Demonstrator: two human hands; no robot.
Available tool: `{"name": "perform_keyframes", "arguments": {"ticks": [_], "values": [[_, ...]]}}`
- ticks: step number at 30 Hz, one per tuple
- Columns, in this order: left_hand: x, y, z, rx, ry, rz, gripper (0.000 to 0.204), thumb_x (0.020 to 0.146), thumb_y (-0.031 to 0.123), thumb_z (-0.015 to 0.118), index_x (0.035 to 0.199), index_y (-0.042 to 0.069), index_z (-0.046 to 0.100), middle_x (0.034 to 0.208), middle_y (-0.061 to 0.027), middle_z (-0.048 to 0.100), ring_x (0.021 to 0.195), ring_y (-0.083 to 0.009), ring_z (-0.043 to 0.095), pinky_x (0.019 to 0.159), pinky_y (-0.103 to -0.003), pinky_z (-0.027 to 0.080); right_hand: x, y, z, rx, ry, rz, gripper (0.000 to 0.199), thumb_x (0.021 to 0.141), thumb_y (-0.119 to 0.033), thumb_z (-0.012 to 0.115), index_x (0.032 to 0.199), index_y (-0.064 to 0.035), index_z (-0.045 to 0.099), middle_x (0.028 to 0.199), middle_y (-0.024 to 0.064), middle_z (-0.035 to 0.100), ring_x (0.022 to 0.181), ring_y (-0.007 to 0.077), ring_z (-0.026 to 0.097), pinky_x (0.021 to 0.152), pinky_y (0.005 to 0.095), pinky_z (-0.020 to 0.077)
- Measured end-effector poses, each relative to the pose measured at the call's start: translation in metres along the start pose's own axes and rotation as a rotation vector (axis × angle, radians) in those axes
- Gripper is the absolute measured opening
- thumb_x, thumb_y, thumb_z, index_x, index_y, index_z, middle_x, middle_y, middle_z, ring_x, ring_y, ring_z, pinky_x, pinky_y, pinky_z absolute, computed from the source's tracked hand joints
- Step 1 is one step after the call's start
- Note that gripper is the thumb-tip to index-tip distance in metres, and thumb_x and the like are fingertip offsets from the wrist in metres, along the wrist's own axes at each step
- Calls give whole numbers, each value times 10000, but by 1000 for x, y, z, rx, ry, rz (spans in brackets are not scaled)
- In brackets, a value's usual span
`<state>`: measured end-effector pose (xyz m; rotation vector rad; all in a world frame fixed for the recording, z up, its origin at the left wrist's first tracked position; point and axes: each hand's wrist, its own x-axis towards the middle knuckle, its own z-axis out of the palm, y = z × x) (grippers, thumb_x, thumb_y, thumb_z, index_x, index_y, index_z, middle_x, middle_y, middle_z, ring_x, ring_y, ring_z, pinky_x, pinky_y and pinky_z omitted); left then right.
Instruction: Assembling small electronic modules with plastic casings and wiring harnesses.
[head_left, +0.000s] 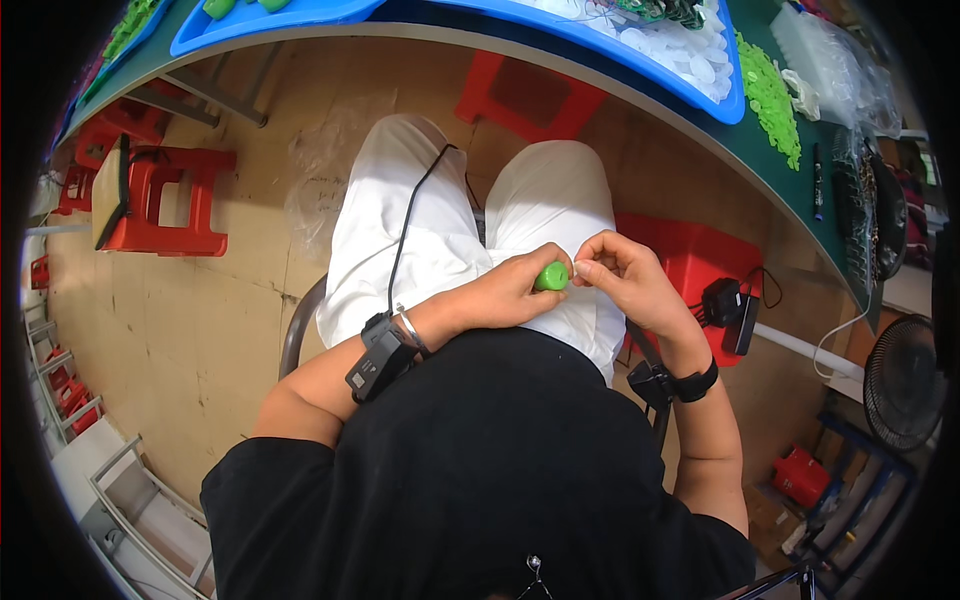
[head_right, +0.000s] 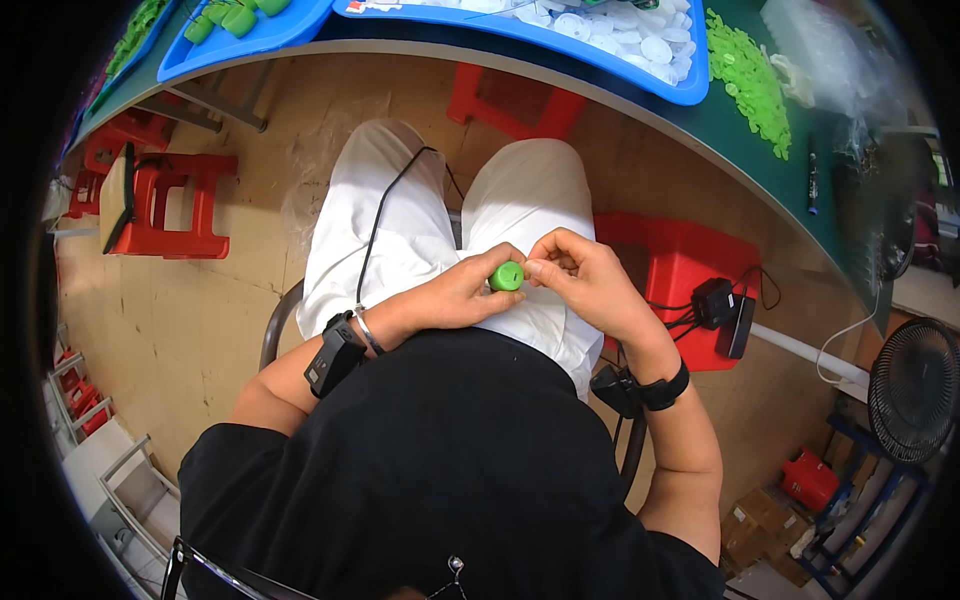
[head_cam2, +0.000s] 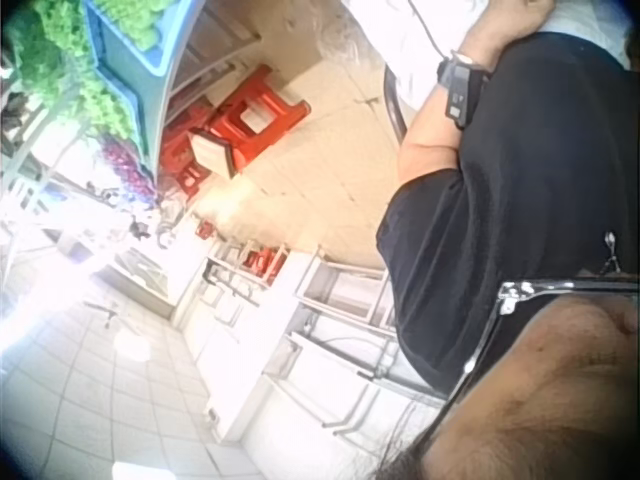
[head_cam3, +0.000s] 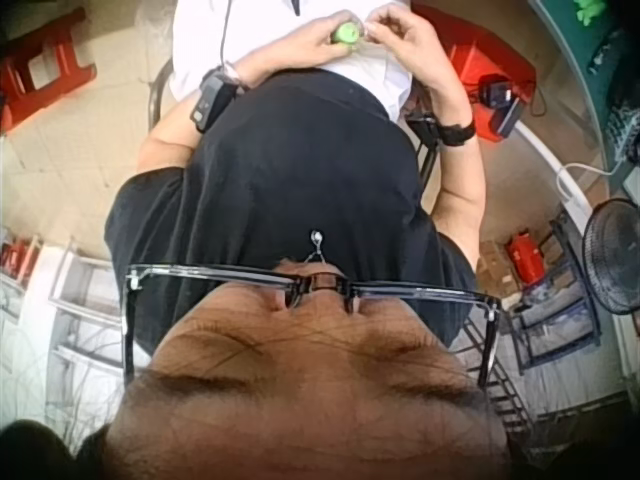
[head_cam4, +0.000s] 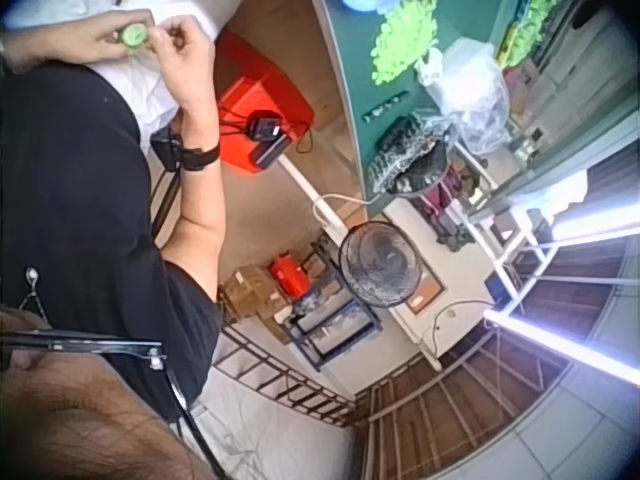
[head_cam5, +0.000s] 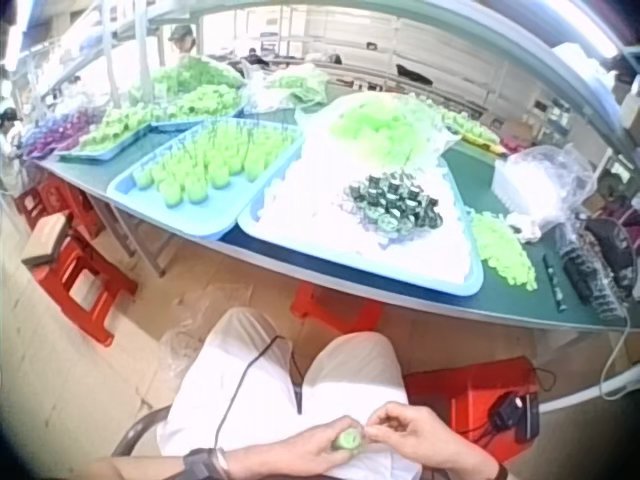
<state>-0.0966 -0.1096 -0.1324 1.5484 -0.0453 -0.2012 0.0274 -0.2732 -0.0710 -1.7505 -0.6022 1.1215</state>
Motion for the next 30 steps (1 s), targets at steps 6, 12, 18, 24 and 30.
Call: {"name": "perform_keyframes", "arguments": {"ticks": [6,12,18,24,30], "values": [[8,2,2,73,137,-46,230,858,178,710,918,43,535,751,-26,523,702,-109,488,624,-281,419,-6,-27,6,-246,54,-141,103,886,-85,642,896,11,605,769,32,610,696,91,555,651,263,464],[2,2,-2,35,208,-153,242,863,181,715,870,70,500,767,6,508,707,-86,461,625,-252,402,-15,-86,-71,-258,776,-505,84,926,-87,613,933,-7,636,838,16,622,720,84,585,664,225,473],[5,-6,-5,160,184,-25,312,832,218,733,946,26,515,831,-106,555,794,-225,551,745,-331,448,-25,-54,-238,-1301,1402,-41,317,910,-274,574,1138,-64,642,1116,184,634,1007,381,613,857,451,486],[8,0,-3,34,129,44,278,835,172,733,1054,60,603,918,-66,591,875,-174,549,800,-291,443,-38,-22,-283,-1450,1321,190,323,887,-139,517,1173,-31,618,1000,256,651,967,436,615,839,498,481],[8,1,-5,-11,152,-53,241,823,197,734,926,45,578,853,-91,609,821,-204,583,751,-311,458,-52,-64,-167,-635,1261,-414,276,957,-145,558,1172,21,607,888,18,570,793,99,527,718,217,442]]}}
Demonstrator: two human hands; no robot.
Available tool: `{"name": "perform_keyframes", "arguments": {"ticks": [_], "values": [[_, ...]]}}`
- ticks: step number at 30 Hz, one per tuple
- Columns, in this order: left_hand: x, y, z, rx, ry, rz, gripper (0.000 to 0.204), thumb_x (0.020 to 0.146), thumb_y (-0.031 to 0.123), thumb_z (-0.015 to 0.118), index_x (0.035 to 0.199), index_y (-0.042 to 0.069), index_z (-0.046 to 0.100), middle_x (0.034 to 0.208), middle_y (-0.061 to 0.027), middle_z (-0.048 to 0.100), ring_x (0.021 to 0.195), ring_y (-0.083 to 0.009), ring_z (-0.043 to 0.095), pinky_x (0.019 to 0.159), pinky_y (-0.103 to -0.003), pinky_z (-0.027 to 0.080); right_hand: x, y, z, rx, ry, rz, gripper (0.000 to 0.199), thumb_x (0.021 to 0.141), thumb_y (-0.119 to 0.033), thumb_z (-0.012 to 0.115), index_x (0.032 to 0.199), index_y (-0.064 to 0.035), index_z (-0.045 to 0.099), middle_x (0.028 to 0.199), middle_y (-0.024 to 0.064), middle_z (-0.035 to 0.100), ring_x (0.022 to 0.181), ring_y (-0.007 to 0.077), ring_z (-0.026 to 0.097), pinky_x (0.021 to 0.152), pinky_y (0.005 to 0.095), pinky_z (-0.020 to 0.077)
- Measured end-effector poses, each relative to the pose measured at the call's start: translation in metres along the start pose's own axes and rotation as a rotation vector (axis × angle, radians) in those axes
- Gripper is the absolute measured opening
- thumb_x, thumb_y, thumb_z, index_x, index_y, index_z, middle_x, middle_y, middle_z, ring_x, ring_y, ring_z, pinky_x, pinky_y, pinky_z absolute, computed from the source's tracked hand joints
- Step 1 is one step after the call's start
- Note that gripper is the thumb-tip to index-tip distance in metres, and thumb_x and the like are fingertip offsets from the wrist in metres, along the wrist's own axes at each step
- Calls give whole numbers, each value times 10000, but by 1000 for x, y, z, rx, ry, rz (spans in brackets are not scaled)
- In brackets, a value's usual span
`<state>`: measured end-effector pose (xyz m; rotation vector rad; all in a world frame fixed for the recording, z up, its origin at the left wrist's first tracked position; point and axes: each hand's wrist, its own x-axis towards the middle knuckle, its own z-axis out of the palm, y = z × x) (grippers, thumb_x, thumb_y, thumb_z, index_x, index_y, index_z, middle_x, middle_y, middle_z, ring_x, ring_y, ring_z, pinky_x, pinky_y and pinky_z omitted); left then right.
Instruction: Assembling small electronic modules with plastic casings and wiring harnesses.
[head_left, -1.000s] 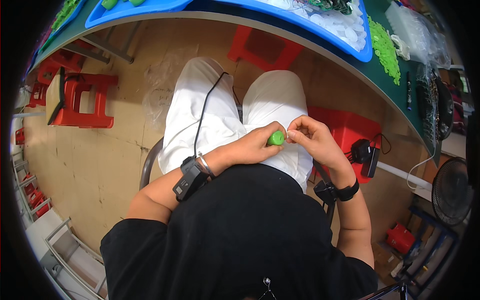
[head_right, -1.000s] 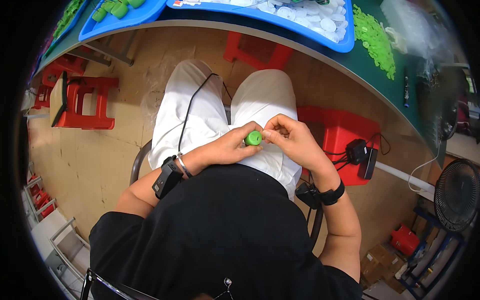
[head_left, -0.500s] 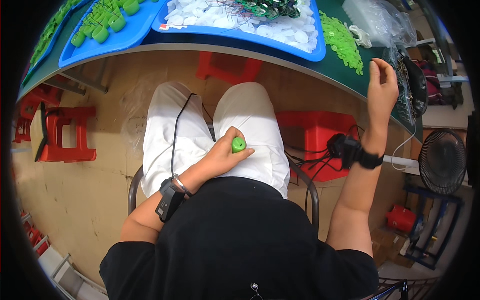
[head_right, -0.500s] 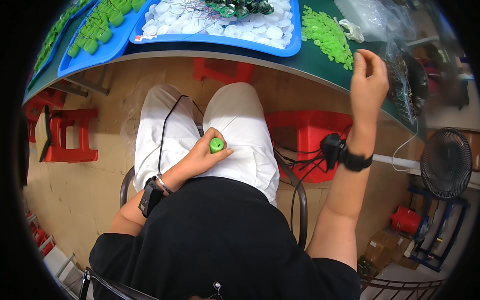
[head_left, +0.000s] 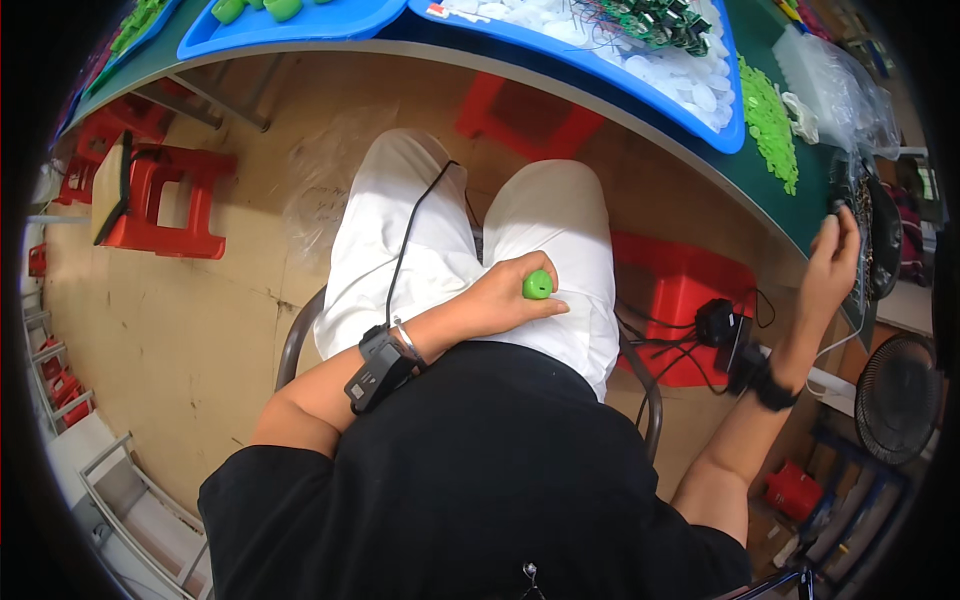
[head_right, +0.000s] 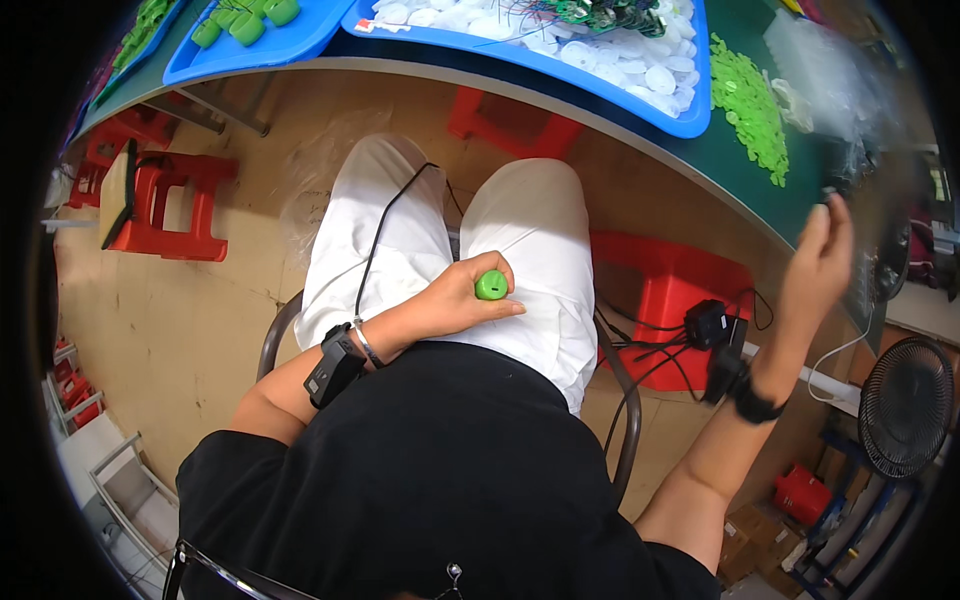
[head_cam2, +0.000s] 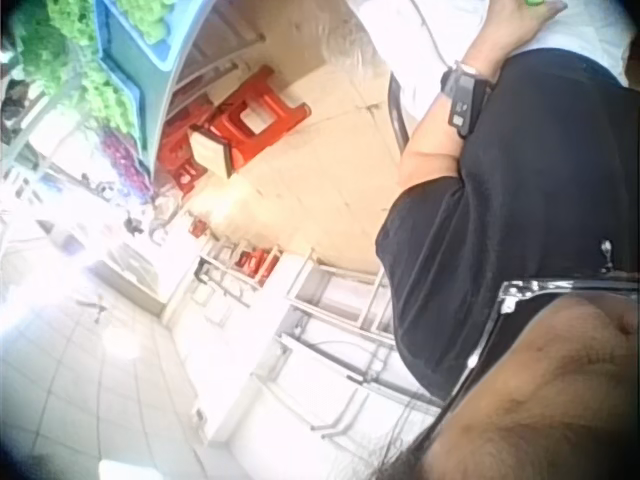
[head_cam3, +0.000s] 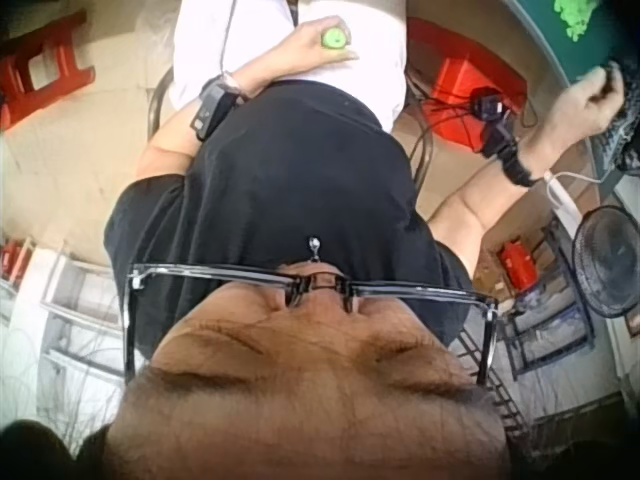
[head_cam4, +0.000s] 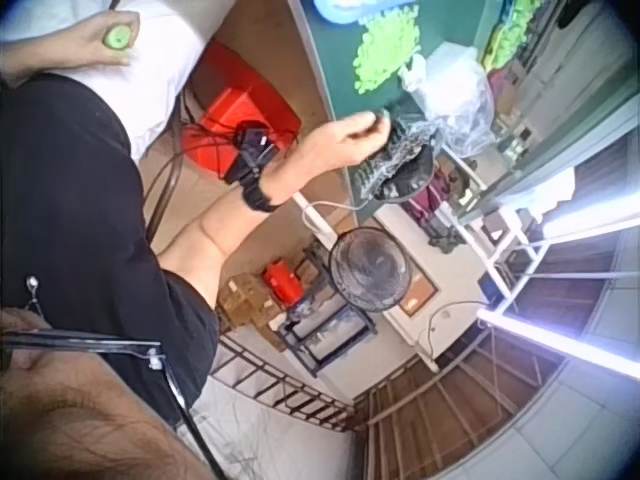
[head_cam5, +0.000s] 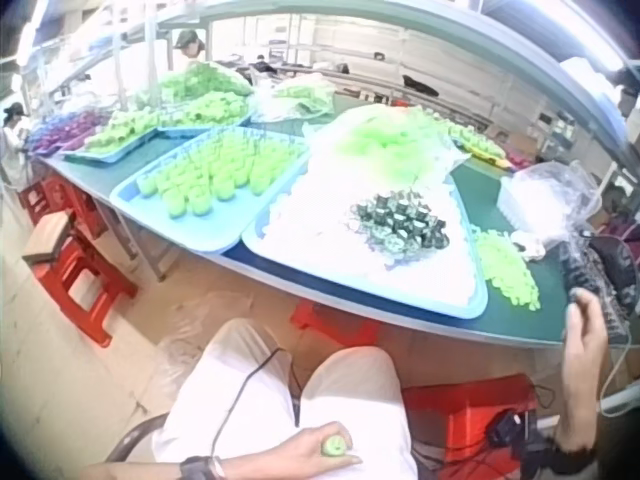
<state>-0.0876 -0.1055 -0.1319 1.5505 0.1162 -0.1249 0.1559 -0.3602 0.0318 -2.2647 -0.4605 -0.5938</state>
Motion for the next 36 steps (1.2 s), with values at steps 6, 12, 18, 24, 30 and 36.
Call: {"name": "perform_keyframes", "arguments": {"ticks": [6,12,18,24,30,36], "values": [[-3,1,2,39,31,36,271,804,211,751,810,39,542,738,-89,589,705,-206,564,659,-320,450,-126,-83,41,110,-848,-448,186,845,-88,663,1023,-40,640,757,101,598,607,244,605,550,330,472],[-6,1,6,67,49,102,279,797,204,747,789,37,523,646,-114,574,607,-244,573,577,-350,444,-156,-83,46,13,-965,-489,229,863,-136,658,1078,-62,634,710,87,574,548,244,576,488,360,440],[-11,-5,10,262,83,218,192,790,123,709,813,42,536,624,-136,565,570,-311,572,530,-364,440,-169,-81,48,12,-1003,-453,205,914,-178,601,1070,-46,613,663,116,591,519,269,583,465,368,435],[-18,-24,15,336,77,220,180,779,112,693,820,30,539,631,-172,585,609,-384,596,530,-412,449,-168,-84,52,-104,-1106,-607,173,928,-200,578,943,-28,592,591,102,562,464,262,563,420,366,417],[-25,-32,14,384,63,183,198,770,114,700,826,23,533,643,-192,595,625,-393,610,536,-417,461,-165,-76,66,-166,-1099,-897,196,909,-209,601,1000,-36,585,579,67,503,428,229,517,395,342,386],[-28,-31,13,354,5,99,215,773,147,699,830,5,547,645,-202,604,642,-419,608,567,-459,472,-159,-69,77,-165,-1085,-1040,196,891,-214,611,985,-45,581,604,50,450,448,200,504,408,325,385]]}}
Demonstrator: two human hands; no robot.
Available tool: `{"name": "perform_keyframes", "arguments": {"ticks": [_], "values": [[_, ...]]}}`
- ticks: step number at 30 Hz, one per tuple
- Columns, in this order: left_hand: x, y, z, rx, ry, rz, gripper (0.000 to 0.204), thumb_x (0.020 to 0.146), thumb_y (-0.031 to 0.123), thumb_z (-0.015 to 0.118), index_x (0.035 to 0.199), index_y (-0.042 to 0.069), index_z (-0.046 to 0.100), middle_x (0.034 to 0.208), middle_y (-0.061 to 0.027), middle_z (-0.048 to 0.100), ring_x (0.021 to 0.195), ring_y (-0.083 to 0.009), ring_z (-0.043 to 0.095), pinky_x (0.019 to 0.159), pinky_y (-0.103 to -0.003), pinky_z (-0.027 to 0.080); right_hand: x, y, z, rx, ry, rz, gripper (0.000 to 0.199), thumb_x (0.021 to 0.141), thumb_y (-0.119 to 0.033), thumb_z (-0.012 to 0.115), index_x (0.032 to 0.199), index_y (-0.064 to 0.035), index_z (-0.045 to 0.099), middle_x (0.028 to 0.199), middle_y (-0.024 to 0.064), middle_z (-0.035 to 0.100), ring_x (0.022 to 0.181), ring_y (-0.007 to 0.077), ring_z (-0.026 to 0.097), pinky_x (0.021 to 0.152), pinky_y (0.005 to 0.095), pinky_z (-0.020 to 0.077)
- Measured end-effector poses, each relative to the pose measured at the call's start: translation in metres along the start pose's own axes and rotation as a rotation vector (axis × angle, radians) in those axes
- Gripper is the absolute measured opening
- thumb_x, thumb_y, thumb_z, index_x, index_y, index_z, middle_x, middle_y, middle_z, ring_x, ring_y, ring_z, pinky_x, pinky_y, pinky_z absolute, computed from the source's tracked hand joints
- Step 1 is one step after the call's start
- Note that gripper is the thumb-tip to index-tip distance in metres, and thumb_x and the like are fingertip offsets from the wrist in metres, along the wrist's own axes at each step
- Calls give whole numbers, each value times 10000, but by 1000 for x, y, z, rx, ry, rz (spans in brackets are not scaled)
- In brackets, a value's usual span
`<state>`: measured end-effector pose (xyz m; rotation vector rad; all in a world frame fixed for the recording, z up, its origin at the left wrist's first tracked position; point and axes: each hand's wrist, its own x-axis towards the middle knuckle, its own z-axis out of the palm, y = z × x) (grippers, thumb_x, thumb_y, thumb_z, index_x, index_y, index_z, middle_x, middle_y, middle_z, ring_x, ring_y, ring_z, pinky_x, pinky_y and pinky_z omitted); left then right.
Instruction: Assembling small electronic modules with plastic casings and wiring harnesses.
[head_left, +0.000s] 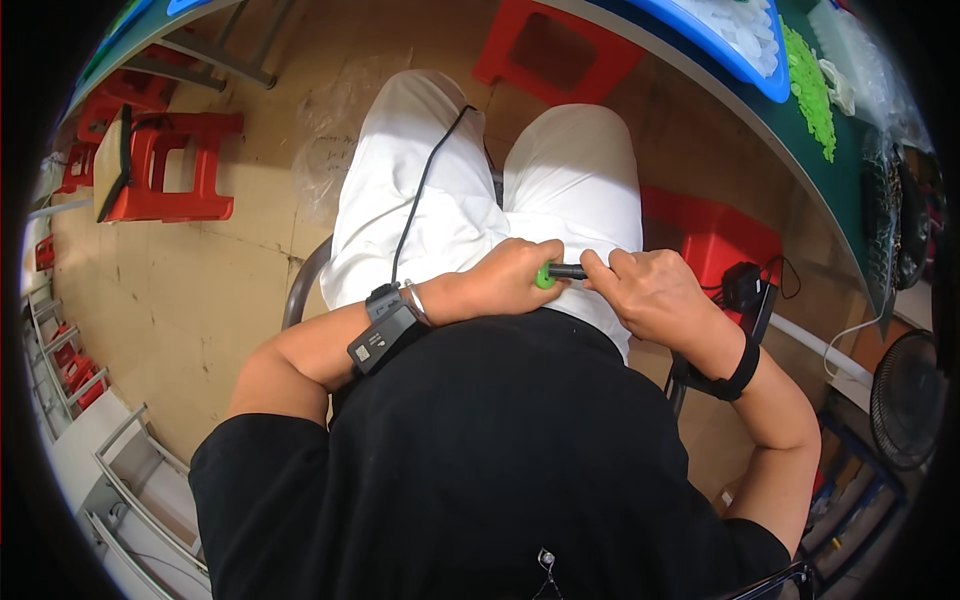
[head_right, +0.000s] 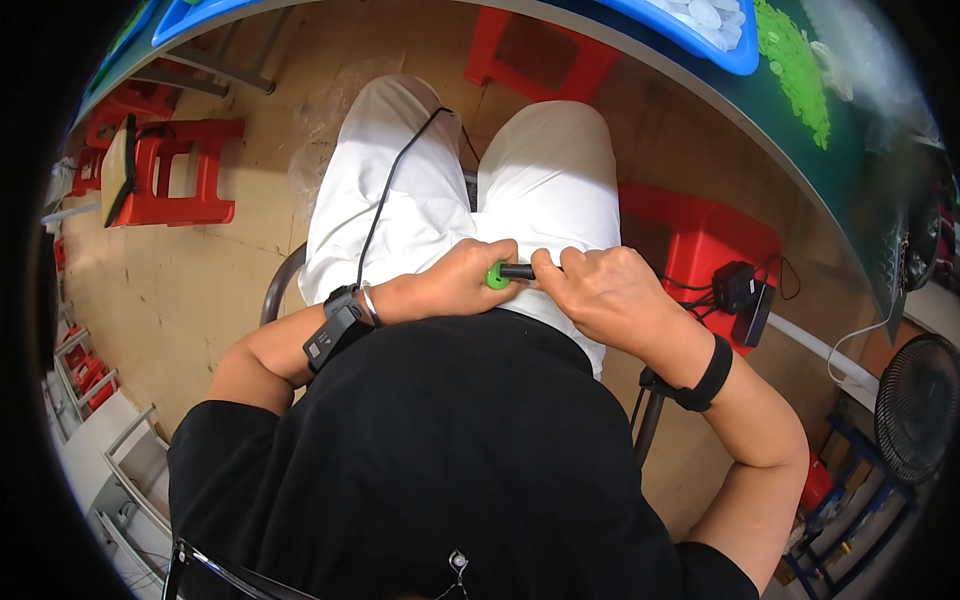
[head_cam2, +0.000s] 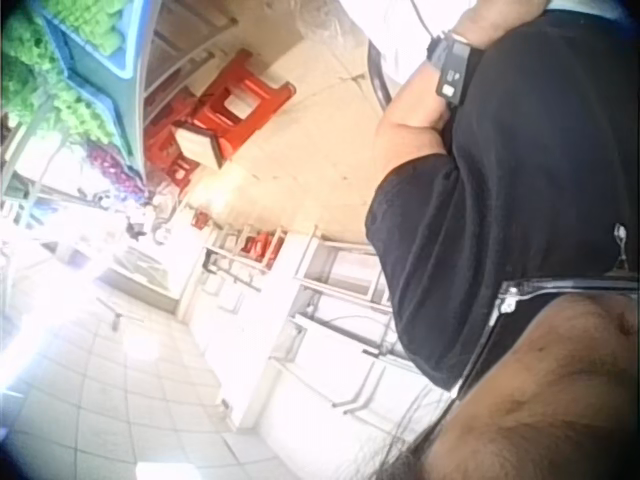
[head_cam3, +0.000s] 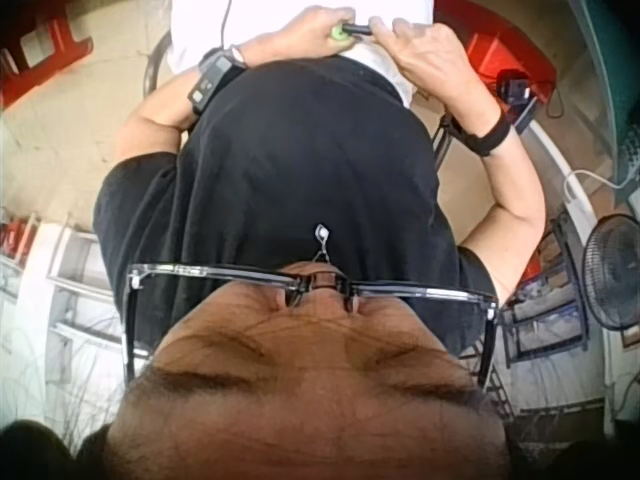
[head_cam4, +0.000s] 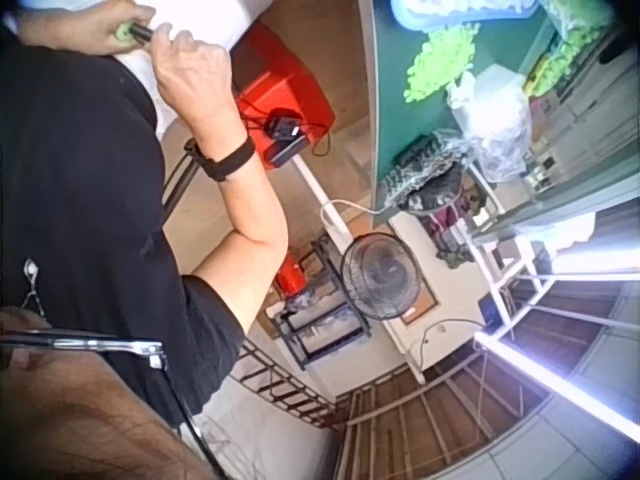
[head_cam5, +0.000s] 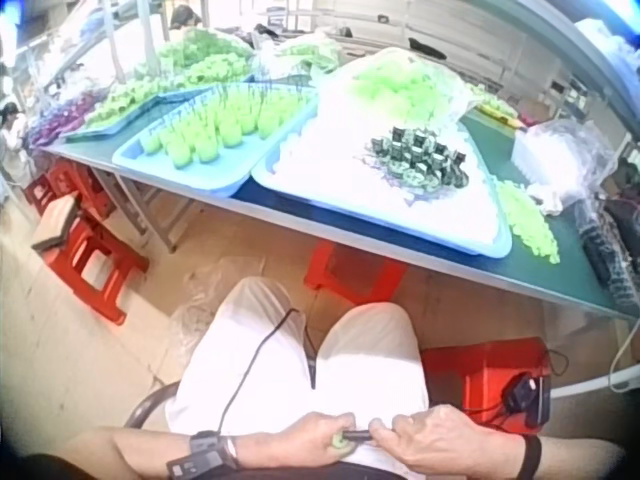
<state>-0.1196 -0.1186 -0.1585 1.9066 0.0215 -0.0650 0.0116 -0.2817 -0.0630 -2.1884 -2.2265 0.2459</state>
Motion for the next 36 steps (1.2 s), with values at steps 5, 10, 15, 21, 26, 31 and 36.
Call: {"name": "perform_keyframes", "arguments": {"ticks": [5,10,15,21,26,31,36], "values": [[5,0,-8,-73,-20,124,260,786,156,737,804,25,513,615,-143,555,559,-300,585,525,-363,436,0,10,-4,-28,64,-89,272,854,-206,633,1060,-34,587,632,29,491,507,161,542,425,301,423],[13,13,-15,-317,-52,18,265,803,161,751,838,52,512,714,-46,537,667,-132,520,612,-291,435,-4,17,-6,141,285,80,296,831,-126,672,1105,-31,616,689,38,508,536,189,513,496,316,437],[13,8,-18,-446,-34,-79,236,840,142,714,945,81,512,868,4,525,822,-91,496,737,-248,421,-24,47,-41,178,819,566,364,903,4,551,1259,-62,593,1023,108,638,748,154,570,681,261,473],[17,17,-19,-633,-120,-149,222,866,68,661,1012,69,494,936,-2,520,891,-92,512,828,-250,433,-94,156,-102,-29,1301,802,334,976,-139,544,1301,-64,573,968,-4,597,782,49,497,682,199,419],[19,17,-19,-696,-66,-50,279,885,8,625,1142,30,519,1068,-51,555,1020,-123,541,940,-288,442,-139,216,-93,137,1405,858,329,953,-150,589,1268,-57,594,948,-23,591,761,39,505,655,182,408],[21,21,-26,-584,-80,-41,384,887,12,639,1252,14,521,1171,-74,565,1092,-145,545,987,-303,434,-184,269,-79,-164,1281,827,321,949,-147,594,1258,-59,600,925,-32,580,760,41,496,676,192,412],[21,44,-50,-401,-11,-15,431,906,143,658,1295,44,503,1080,-49,559,1010,-121,534,929,-298,439,-207,322,-46,-205,857,1144,366,934,-117,519,1281,-9,562,1189,169,625,1080,255,601,936,324,439]]}}
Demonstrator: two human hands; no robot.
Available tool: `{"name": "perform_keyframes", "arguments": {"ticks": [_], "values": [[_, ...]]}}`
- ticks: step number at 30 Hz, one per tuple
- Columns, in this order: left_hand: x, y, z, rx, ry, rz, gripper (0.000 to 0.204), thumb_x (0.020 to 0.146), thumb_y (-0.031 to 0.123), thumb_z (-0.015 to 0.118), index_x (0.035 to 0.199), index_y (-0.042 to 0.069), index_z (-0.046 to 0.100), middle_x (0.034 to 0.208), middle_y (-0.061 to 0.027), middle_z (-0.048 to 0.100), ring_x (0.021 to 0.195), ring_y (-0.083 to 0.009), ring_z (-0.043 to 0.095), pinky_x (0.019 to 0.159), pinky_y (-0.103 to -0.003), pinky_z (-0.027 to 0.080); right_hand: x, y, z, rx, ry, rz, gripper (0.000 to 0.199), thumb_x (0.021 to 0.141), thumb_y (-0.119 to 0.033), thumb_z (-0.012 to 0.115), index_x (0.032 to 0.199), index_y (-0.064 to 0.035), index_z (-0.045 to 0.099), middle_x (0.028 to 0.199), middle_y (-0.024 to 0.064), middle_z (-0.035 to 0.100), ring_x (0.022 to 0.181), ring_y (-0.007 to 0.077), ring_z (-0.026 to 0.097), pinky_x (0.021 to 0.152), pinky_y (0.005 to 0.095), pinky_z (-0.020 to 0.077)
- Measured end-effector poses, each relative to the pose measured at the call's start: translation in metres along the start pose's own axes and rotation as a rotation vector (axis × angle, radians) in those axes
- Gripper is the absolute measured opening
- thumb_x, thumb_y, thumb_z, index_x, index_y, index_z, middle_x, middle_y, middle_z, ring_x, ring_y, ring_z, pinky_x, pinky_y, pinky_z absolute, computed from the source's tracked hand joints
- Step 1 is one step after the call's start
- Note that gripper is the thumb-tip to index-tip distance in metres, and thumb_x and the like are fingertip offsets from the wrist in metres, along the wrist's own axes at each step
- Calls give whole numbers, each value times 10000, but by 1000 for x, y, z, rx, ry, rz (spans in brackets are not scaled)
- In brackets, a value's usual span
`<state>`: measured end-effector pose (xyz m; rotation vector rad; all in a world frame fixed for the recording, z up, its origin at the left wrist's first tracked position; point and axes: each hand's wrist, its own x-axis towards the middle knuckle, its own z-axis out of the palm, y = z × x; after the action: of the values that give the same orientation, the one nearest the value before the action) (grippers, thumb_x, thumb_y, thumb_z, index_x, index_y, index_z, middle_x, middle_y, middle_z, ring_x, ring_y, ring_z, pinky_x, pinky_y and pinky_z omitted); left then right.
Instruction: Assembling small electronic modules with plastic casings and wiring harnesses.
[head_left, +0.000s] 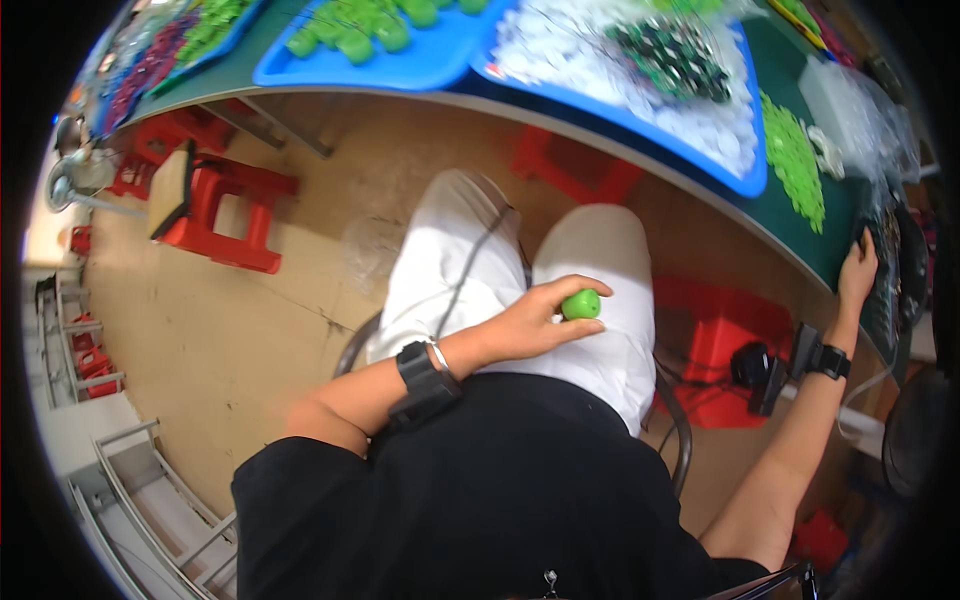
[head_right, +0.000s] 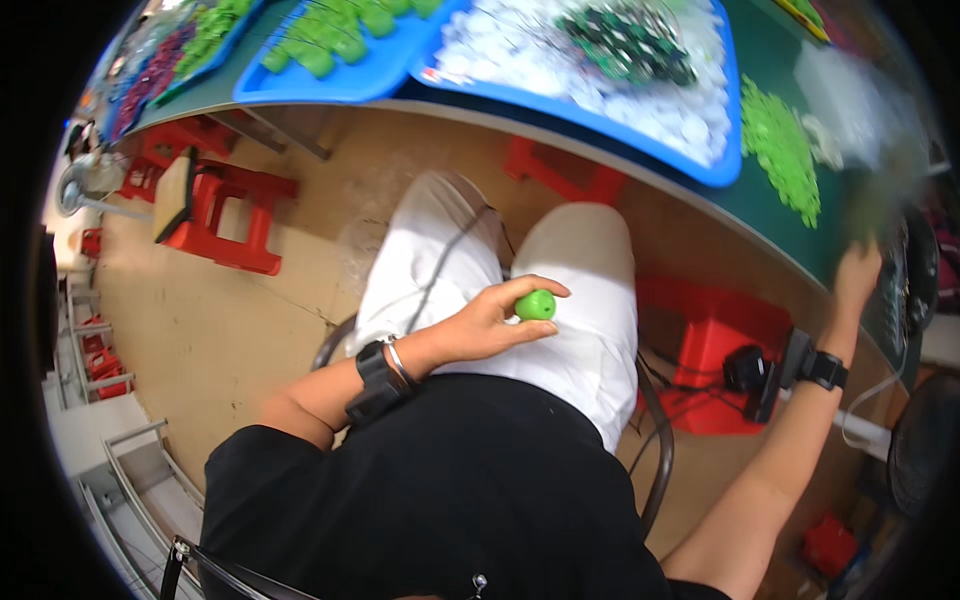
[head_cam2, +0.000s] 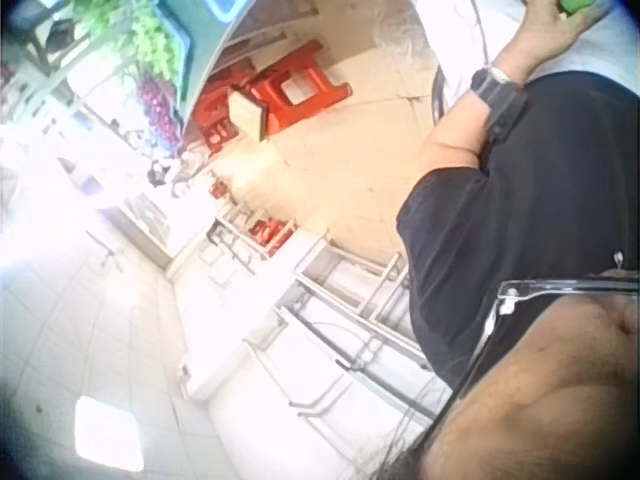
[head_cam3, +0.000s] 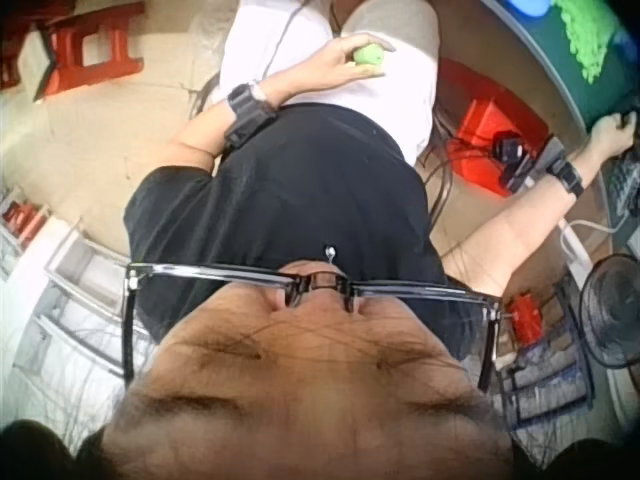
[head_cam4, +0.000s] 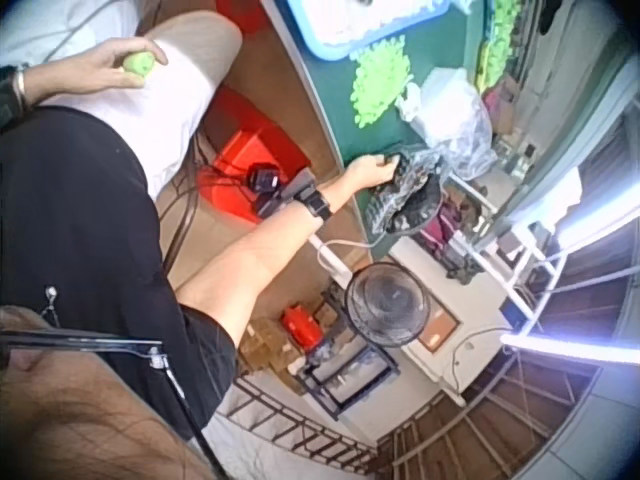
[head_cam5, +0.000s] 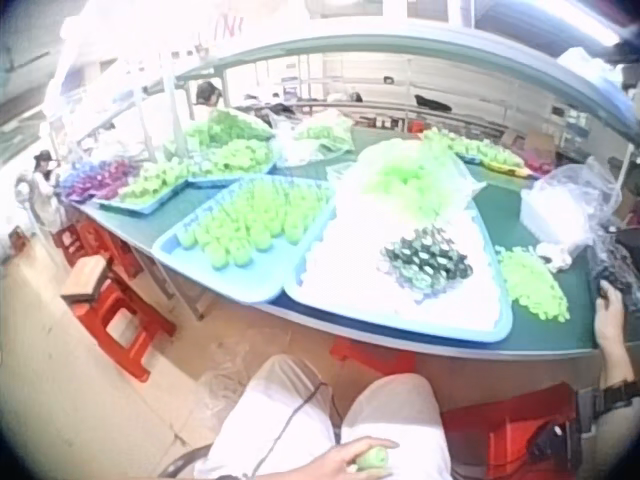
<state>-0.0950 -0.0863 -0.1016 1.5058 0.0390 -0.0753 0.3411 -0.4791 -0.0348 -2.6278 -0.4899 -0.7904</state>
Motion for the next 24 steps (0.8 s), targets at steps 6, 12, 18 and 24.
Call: {"name": "perform_keyframes", "arguments": {"ticks": [6,12,18,24], "values": [[6,94,-62,30,194,294,409,976,249,541,1345,79,487,1022,-36,551,867,-106,521,802,-273,452,-7,-4,10,9,-108,93,352,940,-92,507,1278,-17,568,1251,170,587,1157,264,572,983,339,430],[35,163,-179,901,762,547,342,904,176,646,1215,47,585,995,-38,564,759,-106,543,695,-270,481,-16,-25,7,68,-39,117,304,940,-149,560,1203,-5,612,1198,156,603,1135,254,585,970,342,442],[59,165,-229,1595,479,238,324,778,48,676,1099,50,635,1074,-124,584,1067,-342,533,916,-400,441,-18,-56,1,-37,40,-61,278,911,-154,582,1131,6,637,1147,180,624,1092,320,585,961,374,440],[90,169,-208,1747,706,558,274,795,121,689,1067,97,663,1132,-77,599,1085,-285,542,922,-413,414,-23,-74,-12,64,176,-12,274,938,-159,566,1157,-9,635,1121,154,636,1054,257,602,918,337,454]]}}
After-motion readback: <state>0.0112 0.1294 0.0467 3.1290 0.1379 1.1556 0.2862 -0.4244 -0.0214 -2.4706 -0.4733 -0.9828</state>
